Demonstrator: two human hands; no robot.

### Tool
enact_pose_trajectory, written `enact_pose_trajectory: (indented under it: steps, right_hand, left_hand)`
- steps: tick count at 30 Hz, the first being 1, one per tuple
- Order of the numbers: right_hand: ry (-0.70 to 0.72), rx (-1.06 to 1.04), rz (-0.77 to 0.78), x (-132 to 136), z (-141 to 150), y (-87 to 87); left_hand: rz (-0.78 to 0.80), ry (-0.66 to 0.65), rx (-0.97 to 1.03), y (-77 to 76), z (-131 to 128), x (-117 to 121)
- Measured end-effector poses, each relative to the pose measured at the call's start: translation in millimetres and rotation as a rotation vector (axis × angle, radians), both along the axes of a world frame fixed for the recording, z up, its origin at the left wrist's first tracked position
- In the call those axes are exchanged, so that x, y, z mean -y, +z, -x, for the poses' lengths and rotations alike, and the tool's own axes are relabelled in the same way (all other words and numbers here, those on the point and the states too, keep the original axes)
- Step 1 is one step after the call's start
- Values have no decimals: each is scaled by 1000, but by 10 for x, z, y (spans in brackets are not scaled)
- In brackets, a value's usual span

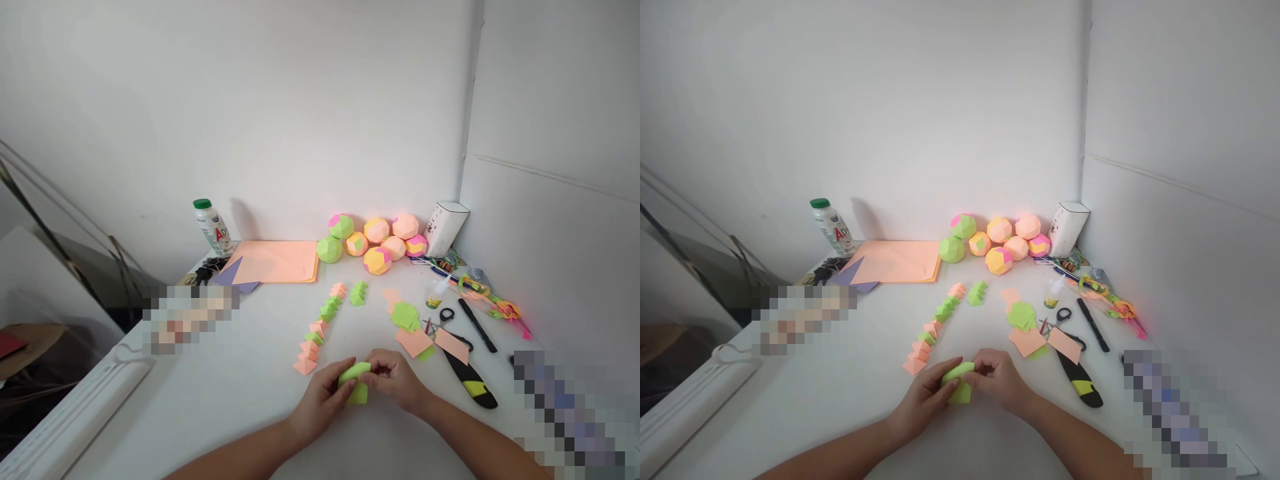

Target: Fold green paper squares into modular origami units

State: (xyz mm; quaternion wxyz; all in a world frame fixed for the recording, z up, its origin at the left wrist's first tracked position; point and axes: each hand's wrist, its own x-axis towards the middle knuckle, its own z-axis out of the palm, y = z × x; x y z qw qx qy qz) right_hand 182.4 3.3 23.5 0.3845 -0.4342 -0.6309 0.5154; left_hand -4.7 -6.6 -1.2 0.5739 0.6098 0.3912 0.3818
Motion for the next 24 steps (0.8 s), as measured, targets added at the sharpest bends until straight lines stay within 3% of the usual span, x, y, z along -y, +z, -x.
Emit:
enact_pose_trajectory:
  steps: [3, 8, 17, 24]
  right_hand:
    - [-17, 27, -40, 23, 0, 46]
    - [-44, -65, 124, 33, -9, 27]
    - [19, -197, 258, -13, 4, -14]
    - [5, -203, 219, -10, 13, 23]
  left_hand:
    - [-23, -84, -26, 59, -1, 4]
    - [-88, -170, -60, 106, 3, -5]
    - [-4, -153, -31, 120, 7, 10]
    - [6, -157, -45, 107, 15, 20]
